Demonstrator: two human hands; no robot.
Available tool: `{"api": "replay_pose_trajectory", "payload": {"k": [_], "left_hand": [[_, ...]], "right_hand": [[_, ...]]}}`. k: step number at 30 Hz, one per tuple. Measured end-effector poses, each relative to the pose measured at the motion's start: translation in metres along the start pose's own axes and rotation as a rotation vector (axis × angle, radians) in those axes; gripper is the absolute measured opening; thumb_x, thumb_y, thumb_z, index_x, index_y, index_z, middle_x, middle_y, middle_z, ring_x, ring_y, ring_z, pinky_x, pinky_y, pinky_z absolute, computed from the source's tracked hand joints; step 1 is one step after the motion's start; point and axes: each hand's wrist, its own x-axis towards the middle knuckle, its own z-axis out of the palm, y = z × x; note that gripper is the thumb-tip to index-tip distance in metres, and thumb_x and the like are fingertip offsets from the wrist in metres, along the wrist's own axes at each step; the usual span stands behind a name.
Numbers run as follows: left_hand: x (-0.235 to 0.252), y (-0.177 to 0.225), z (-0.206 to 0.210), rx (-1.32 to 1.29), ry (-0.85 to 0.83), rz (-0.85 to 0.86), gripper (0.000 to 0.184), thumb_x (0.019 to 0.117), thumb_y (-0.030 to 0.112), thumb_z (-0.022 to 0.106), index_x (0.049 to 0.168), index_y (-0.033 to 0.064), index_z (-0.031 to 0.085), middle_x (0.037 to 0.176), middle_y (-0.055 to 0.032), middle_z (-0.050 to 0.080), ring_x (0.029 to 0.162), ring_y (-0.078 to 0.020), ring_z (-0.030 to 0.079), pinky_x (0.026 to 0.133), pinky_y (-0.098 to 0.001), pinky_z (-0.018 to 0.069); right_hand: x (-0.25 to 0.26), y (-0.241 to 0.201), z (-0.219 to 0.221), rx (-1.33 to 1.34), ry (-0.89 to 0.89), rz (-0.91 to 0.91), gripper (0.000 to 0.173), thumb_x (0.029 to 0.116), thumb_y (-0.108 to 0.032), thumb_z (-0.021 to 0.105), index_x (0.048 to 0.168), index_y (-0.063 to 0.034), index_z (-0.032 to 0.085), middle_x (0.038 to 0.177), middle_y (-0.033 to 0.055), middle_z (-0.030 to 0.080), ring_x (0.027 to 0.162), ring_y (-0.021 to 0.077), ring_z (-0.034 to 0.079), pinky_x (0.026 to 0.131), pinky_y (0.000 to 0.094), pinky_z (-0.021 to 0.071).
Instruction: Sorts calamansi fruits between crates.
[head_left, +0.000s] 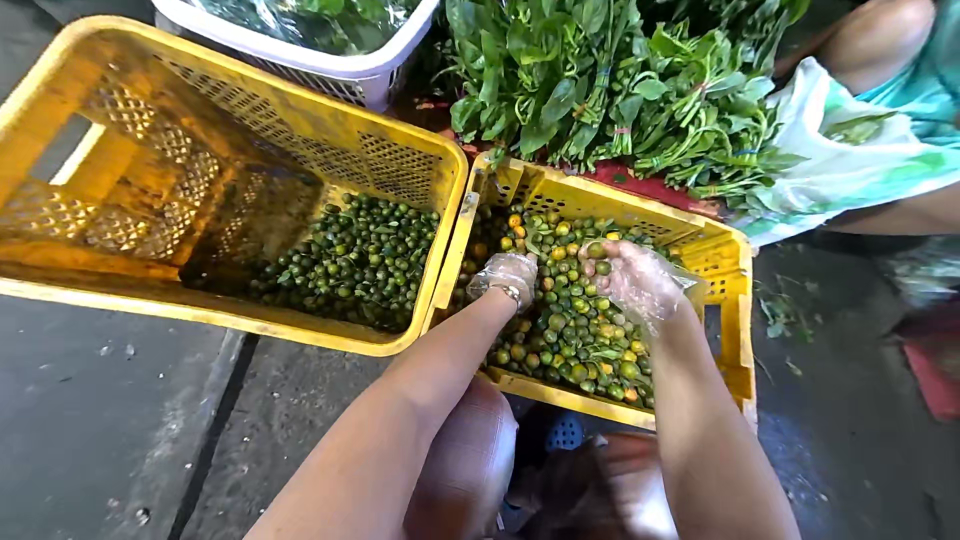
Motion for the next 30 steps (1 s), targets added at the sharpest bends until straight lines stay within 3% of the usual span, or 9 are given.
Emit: {"api": "replay_pose_trajectory", "payload": {"k": [4,7,9,12,16,20,22,24,30], "left_hand": [[-0.001,-0.003,-0.001,-0.021,0.025,-0.031,0.055,0.0885,0.028,0.078,0.138,0.0146,0.057,0.122,-0.0216,0.068,0.114,-0.0454,0.064,0.092,-0.0647,0.0519],[0.001,-0.01,-0.013,-0.106,0.056,-0.022,0.068,0.0891,0.039,0.076,0.147,0.0131,0.049,0.123,-0.0225,0.068,0.114,-0.0445,0.065,0.093,-0.0655,0.0514],[-0.011,-0.015,-0.029,-0.427,0.083,0.024,0.063,0.0924,0.034,0.071,0.146,0.0122,0.048,0.123,-0.0172,0.069,0.111,-0.0335,0.068,0.092,-0.056,0.0554],[-0.047,-0.024,-0.044,-1.275,0.02,0.127,0.039,0.1031,0.012,0.058,0.141,0.0052,0.051,0.117,-0.0128,0.063,0.092,-0.0169,0.065,0.081,-0.0323,0.0564],[-0.079,-0.044,-0.042,-1.584,-0.071,0.171,0.032,0.104,0.024,0.053,0.135,0.0216,0.06,0.099,-0.0015,0.068,0.069,-0.0076,0.063,0.061,-0.0205,0.0529],[-0.096,-0.038,-0.054,-1.701,-0.108,0.144,0.033,0.1082,0.015,0.044,0.14,0.012,0.053,0.114,-0.0045,0.064,0.087,-0.0103,0.065,0.079,-0.0245,0.0561],[-0.097,-0.037,-0.053,-1.845,-0.077,0.093,0.028,0.1088,0.01,0.041,0.132,0.0058,0.057,0.1,-0.0057,0.065,0.08,-0.0127,0.065,0.075,-0.0261,0.0578],[-0.095,-0.042,-0.044,-1.915,-0.045,0.058,0.026,0.1097,0.008,0.037,0.122,0.004,0.059,0.086,-0.0036,0.064,0.069,-0.0108,0.065,0.067,-0.0238,0.0588],[-0.104,-0.04,-0.039,-1.954,0.014,-0.005,0.026,0.1083,0.003,0.034,0.125,0.0013,0.054,0.092,-0.0046,0.065,0.076,-0.0114,0.067,0.072,-0.025,0.0591]], "right_hand": [[0.005,0.005,-0.019,-0.008,-0.094,-0.057,0.028,0.1055,-0.02,0.042,0.119,-0.0109,0.065,0.088,0.0018,0.066,0.066,0.0071,0.059,0.056,0.0194,0.0499],[0.004,0.003,-0.021,0.053,-0.031,-0.028,0.031,0.1088,-0.027,0.039,0.123,-0.0122,0.063,0.09,0.0027,0.067,0.066,0.0088,0.06,0.056,0.0215,0.0504],[0.001,0.0,-0.022,0.073,-0.047,0.017,0.034,0.1109,-0.037,0.037,0.119,-0.0147,0.062,0.09,0.0002,0.067,0.066,0.0069,0.06,0.055,0.02,0.0499],[0.001,0.001,-0.024,0.179,-0.195,-0.002,0.044,0.1112,-0.044,0.031,0.11,-0.0157,0.064,0.084,-0.0025,0.065,0.063,0.0046,0.058,0.054,0.0178,0.0492],[-0.003,-0.006,-0.015,0.277,-0.289,-0.025,0.048,0.1113,-0.046,0.028,0.104,-0.0146,0.064,0.081,-0.0025,0.063,0.062,0.0035,0.057,0.054,0.0155,0.0483],[-0.005,0.003,-0.006,0.196,-0.067,0.024,0.035,0.1075,-0.042,0.045,0.112,-0.0136,0.065,0.086,-0.0016,0.066,0.063,0.0048,0.058,0.054,0.018,0.0496],[0.002,0.016,-0.02,0.081,0.115,0.109,0.035,0.1029,-0.043,0.058,0.118,-0.0118,0.066,0.085,0.0001,0.068,0.059,0.0058,0.057,0.051,0.0201,0.0487],[-0.003,0.009,-0.04,0.004,0.284,0.141,0.037,0.1035,-0.044,0.057,0.12,-0.0118,0.063,0.082,-0.0016,0.063,0.054,0.004,0.051,0.048,0.0193,0.0438],[-0.026,-0.097,-0.146,0.331,0.544,-0.452,0.024,0.1096,-0.037,0.039,0.099,-0.022,0.054,0.067,-0.0113,0.056,0.045,-0.0036,0.043,0.042,0.0124,0.0393]]}}
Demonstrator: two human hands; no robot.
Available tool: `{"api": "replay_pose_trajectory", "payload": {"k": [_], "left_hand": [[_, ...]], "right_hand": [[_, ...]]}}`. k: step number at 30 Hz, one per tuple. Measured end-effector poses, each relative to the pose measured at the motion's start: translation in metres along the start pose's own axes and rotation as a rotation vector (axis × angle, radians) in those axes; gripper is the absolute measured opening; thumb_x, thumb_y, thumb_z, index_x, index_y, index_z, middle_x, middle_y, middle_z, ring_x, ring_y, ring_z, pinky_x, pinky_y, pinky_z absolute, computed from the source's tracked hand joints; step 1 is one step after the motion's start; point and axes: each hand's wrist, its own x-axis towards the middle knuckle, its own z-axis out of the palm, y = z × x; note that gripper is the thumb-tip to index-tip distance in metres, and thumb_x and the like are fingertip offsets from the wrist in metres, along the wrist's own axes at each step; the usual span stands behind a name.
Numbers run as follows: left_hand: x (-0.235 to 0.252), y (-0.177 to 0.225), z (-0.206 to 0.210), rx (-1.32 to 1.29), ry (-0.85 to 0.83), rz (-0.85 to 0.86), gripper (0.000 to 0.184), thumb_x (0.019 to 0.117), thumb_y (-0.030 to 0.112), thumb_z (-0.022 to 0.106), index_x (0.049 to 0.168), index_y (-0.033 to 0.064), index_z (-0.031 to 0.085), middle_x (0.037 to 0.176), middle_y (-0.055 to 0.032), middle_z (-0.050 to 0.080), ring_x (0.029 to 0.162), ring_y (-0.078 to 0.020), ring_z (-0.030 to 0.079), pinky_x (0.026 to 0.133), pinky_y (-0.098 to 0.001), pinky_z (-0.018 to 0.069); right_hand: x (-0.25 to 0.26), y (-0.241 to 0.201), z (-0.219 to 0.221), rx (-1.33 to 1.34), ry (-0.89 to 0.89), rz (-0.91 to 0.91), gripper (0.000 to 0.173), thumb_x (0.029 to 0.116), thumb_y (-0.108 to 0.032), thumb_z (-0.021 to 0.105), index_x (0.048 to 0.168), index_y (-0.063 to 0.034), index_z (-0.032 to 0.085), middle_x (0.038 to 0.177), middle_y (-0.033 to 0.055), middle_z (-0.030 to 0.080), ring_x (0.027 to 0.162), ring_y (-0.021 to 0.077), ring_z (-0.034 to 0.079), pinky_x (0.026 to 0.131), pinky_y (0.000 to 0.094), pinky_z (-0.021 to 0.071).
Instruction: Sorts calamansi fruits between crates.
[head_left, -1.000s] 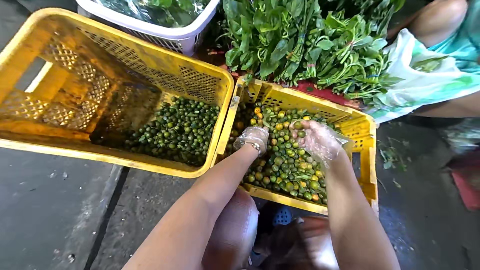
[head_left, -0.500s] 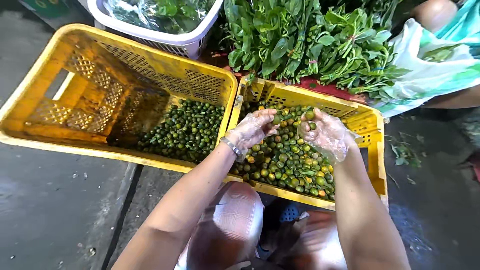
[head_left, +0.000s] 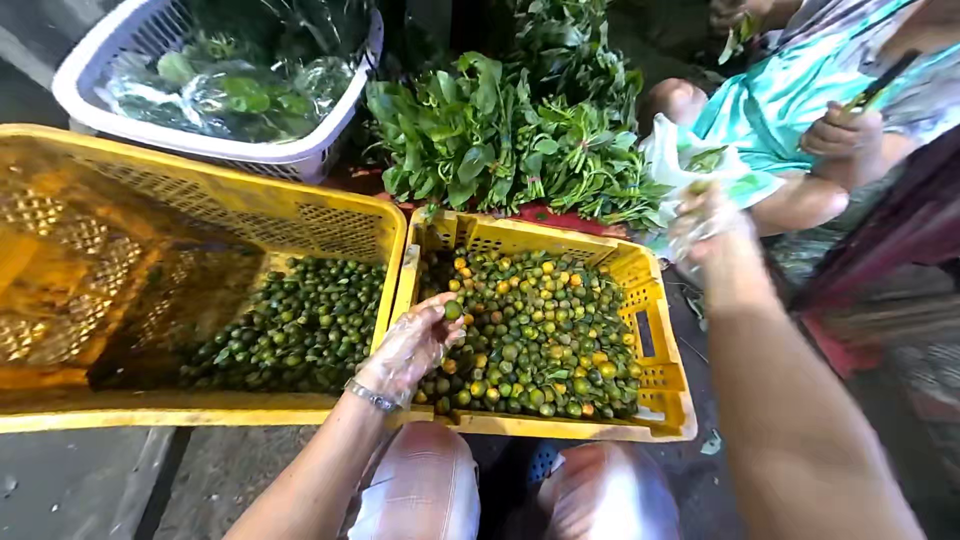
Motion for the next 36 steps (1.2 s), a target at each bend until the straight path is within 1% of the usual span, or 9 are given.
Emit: {"api": "replay_pose_trajectory", "payload": {"k": [4,7,8,11,20,23,27,30,36], "left_hand": [[0.0,-0.006,-0.005,-0.107,-0.096,0.003,0.028,0.1069,0.001,0.031,0.122,0.0029,0.055,0.093,-0.0058,0.067,0.078,-0.0127,0.069,0.073,-0.0258,0.0608],[0.0,-0.008,-0.006,-0.181,-0.154,0.013,0.03,0.1052,-0.001,0.029,0.118,0.0027,0.056,0.093,-0.0065,0.067,0.078,-0.013,0.07,0.074,-0.0253,0.0615],[0.0,-0.009,-0.007,-0.196,-0.166,0.014,0.031,0.105,-0.001,0.029,0.116,0.0036,0.057,0.092,-0.0067,0.068,0.078,-0.0133,0.07,0.074,-0.0254,0.0617],[-0.003,-0.01,-0.014,-0.17,-0.233,0.071,0.033,0.1015,-0.004,0.031,0.118,0.0084,0.056,0.096,-0.005,0.07,0.082,-0.0133,0.071,0.077,-0.0259,0.0615],[-0.019,-0.015,-0.037,-0.258,-0.462,0.186,0.041,0.0895,0.006,0.07,0.126,0.0175,0.057,0.106,-0.0063,0.07,0.086,-0.0155,0.072,0.076,-0.0264,0.0613],[-0.027,-0.011,-0.037,-0.26,-0.439,0.192,0.039,0.0914,0.003,0.066,0.126,0.0169,0.056,0.104,-0.0063,0.07,0.085,-0.0159,0.072,0.077,-0.0273,0.0615],[-0.037,-0.003,-0.024,-0.299,-0.208,0.092,0.027,0.1077,0.009,0.035,0.126,0.0116,0.055,0.098,-0.0065,0.064,0.073,-0.012,0.067,0.065,-0.0222,0.0594],[-0.04,-0.002,-0.019,-0.36,-0.135,0.024,0.023,0.1087,0.011,0.038,0.12,0.0088,0.057,0.098,-0.0065,0.066,0.077,-0.0126,0.069,0.069,-0.0235,0.0612],[-0.043,0.001,-0.018,-0.247,-0.016,0.064,0.023,0.1078,0.009,0.04,0.124,0.0066,0.056,0.095,-0.0062,0.065,0.078,-0.0149,0.068,0.074,-0.0281,0.0611]], "right_hand": [[0.036,-0.007,-0.022,0.003,0.116,-0.083,0.014,0.1092,-0.038,0.043,0.109,-0.0251,0.046,0.069,-0.0092,0.053,0.051,0.0025,0.049,0.048,0.0202,0.046],[0.003,0.045,-0.024,-0.272,-0.056,-0.062,0.042,0.1077,-0.028,0.046,0.149,-0.0269,0.038,0.084,-0.0075,0.053,0.06,0.0018,0.051,0.051,0.0184,0.0465],[-0.015,0.063,-0.022,-0.394,-0.112,-0.033,0.045,0.1071,-0.027,0.048,0.151,-0.0229,0.039,0.088,-0.0054,0.055,0.062,0.0025,0.052,0.052,0.0195,0.0472],[-0.056,0.099,-0.016,-0.697,-0.218,0.17,0.039,0.1063,-0.022,0.051,0.145,-0.0139,0.047,0.105,0.0054,0.059,0.074,0.0106,0.053,0.065,0.0314,0.0481],[-0.125,0.106,0.015,-0.568,-0.342,0.28,0.022,0.108,-0.011,0.046,0.127,-0.0093,0.058,0.084,-0.0029,0.058,0.059,0.0022,0.053,0.056,0.0168,0.0486],[-0.139,0.103,0.025,-0.546,-0.423,0.228,0.022,0.1064,-0.01,0.049,0.126,-0.0106,0.06,0.086,-0.003,0.06,0.063,0.0024,0.055,0.058,0.0169,0.0498],[-0.166,0.097,0.06,-0.721,-0.658,0.019,0.02,0.1019,-0.009,0.06,0.122,-0.0108,0.063,0.095,-0.0014,0.066,0.069,0.002,0.057,0.064,0.0205,0.0505],[-0.188,0.092,0.089,-0.811,-0.782,-0.232,0.022,0.0982,-0.014,0.067,0.12,-0.0106,0.068,0.111,0.0033,0.071,0.094,0.009,0.068,0.085,0.0335,0.058],[-0.202,0.105,0.122,-0.998,-0.777,-0.183,0.028,0.1004,-0.02,0.066,0.128,-0.0136,0.063,0.112,0.0087,0.07,0.098,0.0202,0.069,0.086,0.0471,0.0565]]}}
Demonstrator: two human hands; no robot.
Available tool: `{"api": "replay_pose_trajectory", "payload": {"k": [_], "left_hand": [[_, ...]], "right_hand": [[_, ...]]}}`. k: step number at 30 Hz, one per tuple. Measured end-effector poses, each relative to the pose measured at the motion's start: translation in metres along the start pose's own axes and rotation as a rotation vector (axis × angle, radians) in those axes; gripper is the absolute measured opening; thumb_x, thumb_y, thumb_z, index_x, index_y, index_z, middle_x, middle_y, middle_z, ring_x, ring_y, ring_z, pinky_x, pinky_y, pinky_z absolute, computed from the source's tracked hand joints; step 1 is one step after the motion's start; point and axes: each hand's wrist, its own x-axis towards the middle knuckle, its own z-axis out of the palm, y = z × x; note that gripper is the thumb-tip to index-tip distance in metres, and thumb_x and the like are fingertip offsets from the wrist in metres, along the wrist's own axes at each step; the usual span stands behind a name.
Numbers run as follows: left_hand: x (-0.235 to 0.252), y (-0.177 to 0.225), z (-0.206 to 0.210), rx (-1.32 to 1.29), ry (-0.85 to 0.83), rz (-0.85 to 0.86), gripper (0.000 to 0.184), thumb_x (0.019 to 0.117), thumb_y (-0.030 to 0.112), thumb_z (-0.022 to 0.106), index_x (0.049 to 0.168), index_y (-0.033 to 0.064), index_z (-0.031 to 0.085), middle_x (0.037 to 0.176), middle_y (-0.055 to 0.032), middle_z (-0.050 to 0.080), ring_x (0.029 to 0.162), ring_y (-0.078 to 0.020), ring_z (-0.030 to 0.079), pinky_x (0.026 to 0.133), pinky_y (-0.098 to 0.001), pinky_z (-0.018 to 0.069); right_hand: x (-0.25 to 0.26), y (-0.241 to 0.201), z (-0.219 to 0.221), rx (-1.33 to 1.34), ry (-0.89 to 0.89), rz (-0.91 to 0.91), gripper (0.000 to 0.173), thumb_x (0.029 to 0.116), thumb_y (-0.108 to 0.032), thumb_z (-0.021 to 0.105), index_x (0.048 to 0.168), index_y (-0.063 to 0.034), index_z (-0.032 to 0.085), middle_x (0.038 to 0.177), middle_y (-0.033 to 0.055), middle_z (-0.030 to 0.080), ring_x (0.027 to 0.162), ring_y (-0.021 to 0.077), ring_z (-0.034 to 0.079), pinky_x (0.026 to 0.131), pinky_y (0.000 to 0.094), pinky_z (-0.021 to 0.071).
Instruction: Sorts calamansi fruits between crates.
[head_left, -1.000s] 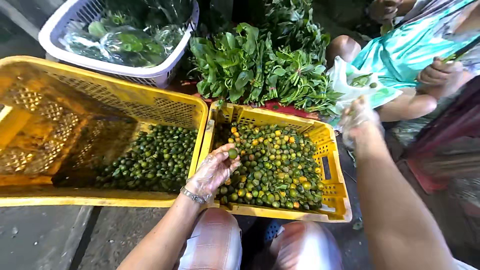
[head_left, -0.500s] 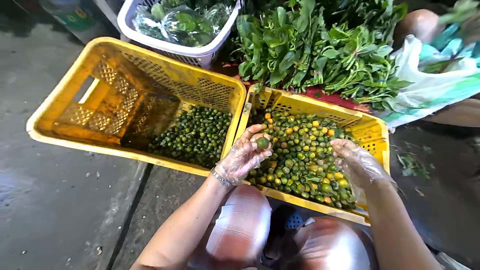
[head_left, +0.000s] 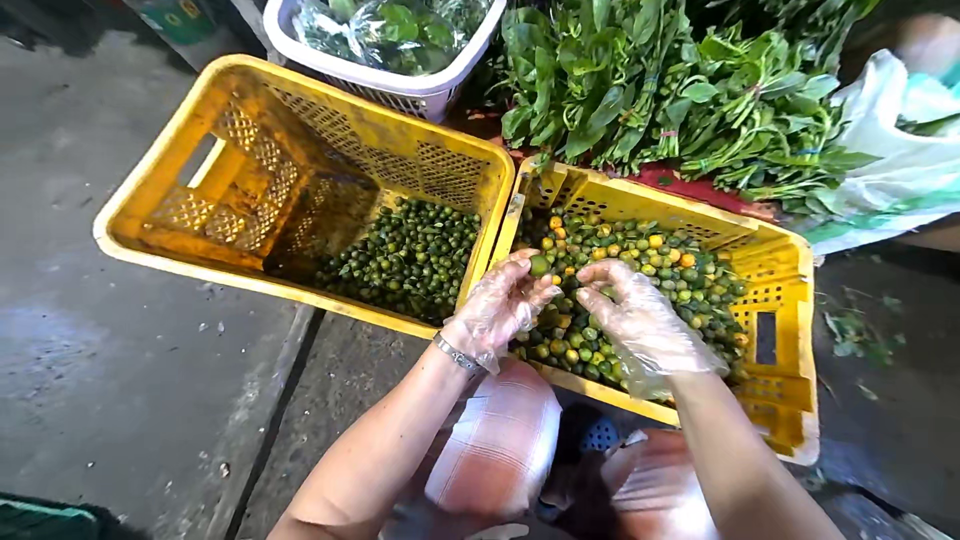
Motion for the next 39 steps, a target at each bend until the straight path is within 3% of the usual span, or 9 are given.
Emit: {"api": "replay_pose_trajectory", "payload": {"k": [3,6,9,13,19,26,32,37,39], "left_hand": [[-0.007,0.016,-0.009,0.338,0.09,0.219,0.023,0.1062,0.002,0.039,0.125,0.0043,0.053,0.095,-0.004,0.063,0.079,-0.0133,0.064,0.079,-0.0311,0.0581],[-0.009,0.037,-0.036,0.856,0.368,0.516,0.027,0.1024,0.005,0.055,0.129,-0.0002,0.055,0.106,-0.0056,0.064,0.089,-0.0085,0.064,0.084,-0.0277,0.0568],[0.007,0.062,-0.095,1.43,0.59,0.483,0.05,0.0979,0.028,0.066,0.142,0.0065,0.056,0.139,-0.0255,0.057,0.125,-0.0349,0.058,0.105,-0.0533,0.0467],[0.008,0.072,-0.115,1.591,0.644,0.455,0.057,0.0964,0.038,0.064,0.147,0.0143,0.054,0.15,-0.0314,0.044,0.138,-0.0483,0.044,0.109,-0.0659,0.037],[0.028,0.025,-0.016,1.615,0.218,0.414,0.053,0.1024,0.027,0.061,0.151,0.0134,0.046,0.149,-0.0194,0.051,0.13,-0.0352,0.055,0.105,-0.0568,0.0472],[0.107,-0.11,0.109,2.156,-0.607,0.125,0.039,0.1014,0.031,0.059,0.14,0.0228,0.063,0.134,-0.0123,0.066,0.123,-0.0338,0.062,0.1,-0.0612,0.0495],[0.156,-0.183,0.113,2.257,-0.563,0.193,0.038,0.1016,0.024,0.058,0.139,0.0208,0.064,0.146,-0.0147,0.057,0.126,-0.04,0.059,0.102,-0.0619,0.048],[0.158,-0.185,0.111,2.248,-0.519,0.143,0.031,0.0998,0.027,0.063,0.128,0.0152,0.069,0.134,-0.019,0.062,0.123,-0.0394,0.06,0.101,-0.0589,0.0497],[0.158,-0.182,0.109,2.176,-0.503,0.134,0.033,0.097,0.026,0.066,0.127,0.0139,0.068,0.131,-0.0166,0.065,0.123,-0.037,0.061,0.103,-0.058,0.0491]], "right_hand": [[0.018,0.007,0.014,-0.096,-0.096,0.144,0.034,0.1003,-0.029,0.066,0.133,-0.0189,0.064,0.121,0.0101,0.071,0.11,0.029,0.068,0.095,0.0591,0.0537],[0.016,-0.016,0.017,0.238,-0.138,-0.03,0.052,0.0977,-0.011,0.067,0.147,-0.0122,0.052,0.138,0.0135,0.062,0.105,0.0238,0.071,0.087,0.0455,0.0623],[0.012,-0.036,-0.003,0.357,-0.15,-0.197,0.065,0.1,-0.001,0.058,0.16,-0.0082,0.033,0.152,0.0197,0.049,0.111,0.0244,0.07,0.09,0.0402,0.0605],[0.009,0.031,-0.057,0.15,0.073,-0.01,0.046,0.1011,-0.007,0.059,0.146,-0.0125,0.055,0.142,0.0128,0.061,0.114,0.022,0.069,0.093,0.0413,0.0591],[-0.028,0.199,-0.105,0.014,0.348,0.419,0.03,0.1016,-0.02,0.06,0.129,-0.0092,0.066,0.115,0.0167,0.071,0.095,0.0289,0.072,0.088,0.0539,0.0584],[-0.035,0.213,-0.052,-0.281,0.135,0.394,0.035,0.0936,-0.029,0.073,0.129,-0.024,0.071,0.137,0.0087,0.064,0.129,0.0343,0.059,0.104,0.0672,0.0467],[-0.067,0.243,-0.054,0.537,0.402,0.357,0.026,0.1023,-0.022,0.062,0.128,-0.0177,0.068,0.111,0.0038,0.07,0.082,0.0143,0.067,0.073,0.034,0.0577],[-0.088,0.283,-0.069,1.126,0.484,0.206,0.035,0.1036,-0.017,0.034,0.123,-0.0185,0.063,0.113,0.0015,0.067,0.098,0.0177,0.067,0.085,0.038,0.0582],[-0.078,0.285,-0.074,1.133,0.579,0.265,0.026,0.1048,-0.024,0.042,0.114,-0.0176,0.065,0.099,-0.0006,0.067,0.087,0.0156,0.068,0.077,0.0362,0.0596]]}}
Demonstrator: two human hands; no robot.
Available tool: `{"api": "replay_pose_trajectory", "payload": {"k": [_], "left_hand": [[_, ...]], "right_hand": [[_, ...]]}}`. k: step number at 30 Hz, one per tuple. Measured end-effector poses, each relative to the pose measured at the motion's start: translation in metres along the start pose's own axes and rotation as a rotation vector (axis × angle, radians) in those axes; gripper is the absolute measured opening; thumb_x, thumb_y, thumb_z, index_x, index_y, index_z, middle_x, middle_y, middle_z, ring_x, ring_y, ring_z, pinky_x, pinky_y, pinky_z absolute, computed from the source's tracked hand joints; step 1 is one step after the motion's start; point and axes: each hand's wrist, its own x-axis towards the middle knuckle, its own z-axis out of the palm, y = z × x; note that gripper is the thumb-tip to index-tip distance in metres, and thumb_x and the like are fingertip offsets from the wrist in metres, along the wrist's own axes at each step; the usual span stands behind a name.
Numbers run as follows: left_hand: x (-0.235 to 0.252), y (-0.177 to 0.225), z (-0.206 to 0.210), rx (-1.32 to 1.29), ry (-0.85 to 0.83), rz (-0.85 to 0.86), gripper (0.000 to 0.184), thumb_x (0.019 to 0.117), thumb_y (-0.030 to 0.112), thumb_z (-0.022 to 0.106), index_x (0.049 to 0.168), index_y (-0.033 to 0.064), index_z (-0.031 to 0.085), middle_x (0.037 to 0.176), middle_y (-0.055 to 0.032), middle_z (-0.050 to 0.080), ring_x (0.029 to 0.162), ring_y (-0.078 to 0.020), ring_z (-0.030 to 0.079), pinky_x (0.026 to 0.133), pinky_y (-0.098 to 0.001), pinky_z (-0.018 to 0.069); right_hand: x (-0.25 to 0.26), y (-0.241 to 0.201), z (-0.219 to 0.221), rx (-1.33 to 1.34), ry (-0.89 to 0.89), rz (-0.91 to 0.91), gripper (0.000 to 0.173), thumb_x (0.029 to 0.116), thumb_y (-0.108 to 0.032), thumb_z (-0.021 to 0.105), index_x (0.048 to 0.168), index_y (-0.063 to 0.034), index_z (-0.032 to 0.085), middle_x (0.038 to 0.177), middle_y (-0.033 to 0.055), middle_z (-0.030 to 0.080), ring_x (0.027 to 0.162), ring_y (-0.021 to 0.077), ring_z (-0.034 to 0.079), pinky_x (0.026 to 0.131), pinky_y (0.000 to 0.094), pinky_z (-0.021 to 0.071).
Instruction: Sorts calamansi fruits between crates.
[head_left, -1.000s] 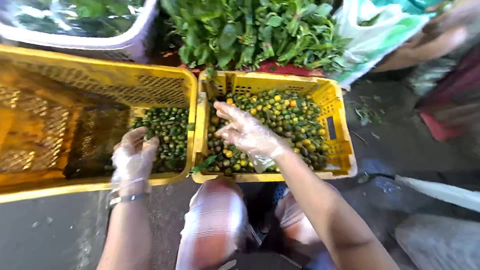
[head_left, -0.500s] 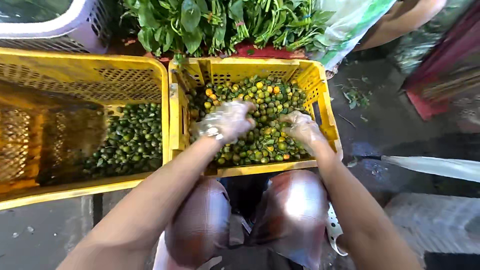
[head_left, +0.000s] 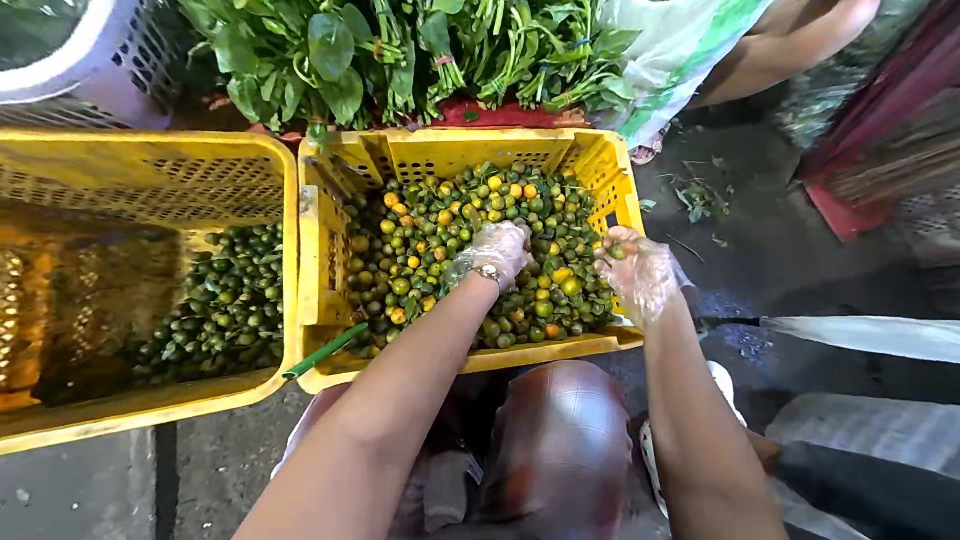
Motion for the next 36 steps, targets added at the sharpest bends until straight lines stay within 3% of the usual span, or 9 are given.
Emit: {"api": "replay_pose_trajectory", "payload": {"k": [2,5,7,12,20,26,29,32,36], "left_hand": [[-0.008,-0.005,-0.006,-0.201,0.033,-0.047,0.039,0.0967,0.024,0.068,0.133,0.0108,0.064,0.129,-0.0174,0.066,0.122,-0.0354,0.063,0.103,-0.0573,0.0498],[-0.025,-0.009,-0.019,-0.651,0.11,-0.22,0.039,0.1,0.018,0.063,0.137,0.0081,0.058,0.121,-0.0159,0.069,0.105,-0.0251,0.068,0.092,-0.0447,0.055],[-0.028,-0.014,-0.023,-0.986,0.124,-0.271,0.035,0.1044,0.013,0.055,0.139,0.0063,0.054,0.115,-0.014,0.066,0.09,-0.0185,0.067,0.08,-0.0343,0.0575],[-0.051,-0.022,-0.046,-1.348,-0.191,-0.004,0.044,0.1091,0.008,0.04,0.153,0.0106,0.037,0.14,-0.0161,0.057,0.108,-0.0255,0.07,0.09,-0.0389,0.0594],[-0.057,-0.019,-0.047,-1.33,-0.227,0.201,0.04,0.1049,0.002,0.042,0.144,0.0066,0.047,0.136,-0.0126,0.061,0.111,-0.0234,0.068,0.093,-0.0386,0.0591],[-0.036,0.001,-0.049,-1.313,-0.01,-0.278,0.031,0.1094,0.013,0.048,0.137,-0.0001,0.053,0.118,-0.0129,0.062,0.089,-0.0136,0.066,0.077,-0.0259,0.0574],[-0.004,0.048,-0.083,-1.285,0.082,-0.099,0.03,0.108,0.012,0.05,0.132,-0.0047,0.056,0.116,-0.016,0.064,0.091,-0.0164,0.066,0.083,-0.0288,0.0571],[0.027,0.111,-0.141,-1.3,0.144,0.175,0.041,0.1092,0.014,0.042,0.148,0.0005,0.042,0.129,-0.0188,0.06,0.102,-0.0207,0.067,0.088,-0.0332,0.0572],[0.036,0.14,-0.162,-1.365,0.378,0.129,0.052,0.1082,0.016,0.05,0.156,0.0074,0.034,0.146,-0.0213,0.051,0.121,-0.0286,0.062,0.096,-0.0405,0.0554]], "right_hand": [[0.018,-0.004,0.012,-0.46,0.16,0.011,0.021,0.1016,-0.026,0.058,0.115,-0.0126,0.067,0.089,0.0016,0.064,0.074,0.0124,0.062,0.067,0.0318,0.0561],[0.031,-0.012,0.036,-1.304,0.048,0.1,0.033,0.0978,-0.029,0.064,0.129,-0.0233,0.07,0.125,0.0118,0.071,0.117,0.0333,0.066,0.097,0.0642,0.0514],[0.027,-0.019,0.053,-1.465,-0.013,0.16,0.042,0.0929,-0.029,0.071,0.133,-0.0192,0.066,0.131,0.0185,0.066,0.124,0.0432,0.061,0.098,0.072,0.0466],[0.042,0.013,0.033,-1.562,0.036,0.086,0.04,0.0878,-0.047,0.075,0.115,-0.0186,0.072,0.119,0.0165,0.07,0.115,0.0415,0.065,0.088,0.0719,0.0512],[0.023,0.028,0.038,-1.561,0.092,-0.111,0.036,0.0943,-0.039,0.072,0.126,-0.0219,0.069,0.121,0.0156,0.071,0.115,0.0415,0.065,0.089,0.0712,0.0516],[0.012,-0.005,0.081,-1.497,0.035,0.155,0.042,0.1025,-0.029,0.058,0.141,-0.0116,0.06,0.145,0.0194,0.057,0.137,0.042,0.051,0.11,0.0664,0.0404],[0.006,-0.006,0.084,-1.456,0.051,0.156,0.04,0.103,-0.026,0.057,0.14,-0.0111,0.061,0.145,0.0177,0.058,0.137,0.0394,0.052,0.11,0.0644,0.0414],[0.005,-0.006,0.08,-1.428,0.061,0.164,0.04,0.1032,-0.028,0.057,0.141,-0.0136,0.061,0.143,0.016,0.06,0.137,0.0365,0.053,0.11,0.0619,0.0418],[0.004,-0.002,0.076,-1.392,0.074,0.161,0.04,0.1023,-0.031,0.058,0.14,-0.0174,0.063,0.141,0.0143,0.062,0.136,0.0341,0.054,0.109,0.0604,0.0431]]}}
